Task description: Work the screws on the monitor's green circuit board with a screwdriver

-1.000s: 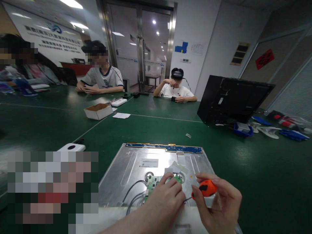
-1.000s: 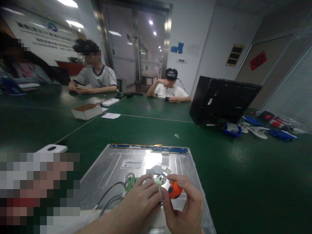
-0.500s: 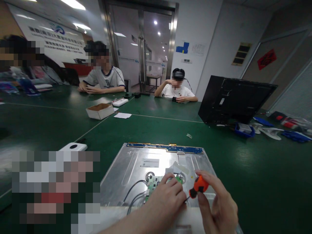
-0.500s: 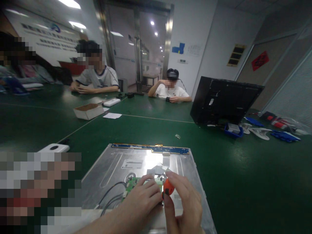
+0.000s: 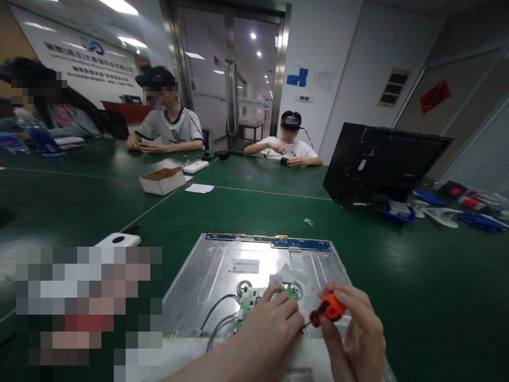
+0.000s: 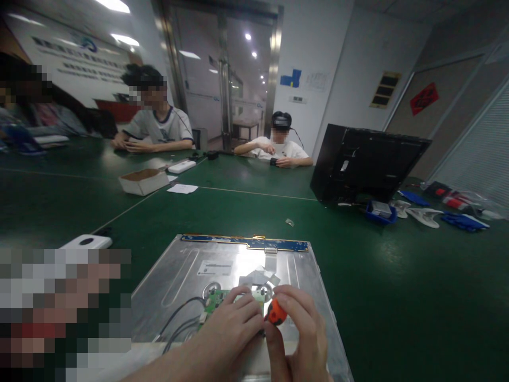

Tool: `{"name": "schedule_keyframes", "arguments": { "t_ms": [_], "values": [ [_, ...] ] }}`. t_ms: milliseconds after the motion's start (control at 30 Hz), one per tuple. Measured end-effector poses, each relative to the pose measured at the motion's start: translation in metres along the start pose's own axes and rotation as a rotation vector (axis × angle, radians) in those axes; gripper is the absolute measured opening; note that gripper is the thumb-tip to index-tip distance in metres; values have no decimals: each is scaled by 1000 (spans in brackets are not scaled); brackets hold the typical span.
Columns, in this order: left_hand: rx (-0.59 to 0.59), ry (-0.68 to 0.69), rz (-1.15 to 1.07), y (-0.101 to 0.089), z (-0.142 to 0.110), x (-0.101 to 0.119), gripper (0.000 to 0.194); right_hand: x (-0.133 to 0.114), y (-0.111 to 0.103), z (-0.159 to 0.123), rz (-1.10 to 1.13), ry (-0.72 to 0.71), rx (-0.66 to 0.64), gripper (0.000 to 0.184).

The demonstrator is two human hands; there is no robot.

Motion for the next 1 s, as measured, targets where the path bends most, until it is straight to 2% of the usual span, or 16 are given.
{"name": "schedule_keyframes", "arguments": {
  "t_ms": [133,267,333,433,500,633,800,1000],
  "values": [
    [18,21,0,4,0,-3,18,0,-2,-2,-119,-55,-86,34],
    [23,9,28,6,0,-2,16,-5,-1,5,-86,-63,-103,33],
    [22,-7,40,7,1,-1,14,-7,0,9,-54,-59,-45,34],
    [26,-26,48,8,1,0,11,-9,1,13,3,-35,116,47],
    [39,-31,52,7,1,0,9,-10,2,12,49,-26,155,53],
    [84,-35,67,8,1,1,7,-5,2,6,76,-23,72,51],
    [101,-67,53,14,2,-3,7,-1,-1,1,-84,-44,-25,40],
    [112,-75,2,12,1,-3,12,-5,2,5,-157,-52,-63,38]
  ]
}}
Point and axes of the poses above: each hand's wrist, its own z-axis towards the middle knuckle, its own y-axis out of the palm, x = y × z, the point moved 4 cm from there along z, towards the middle knuckle, and after that the axes turned 11 degrees about -y, right-handed, at the moved point
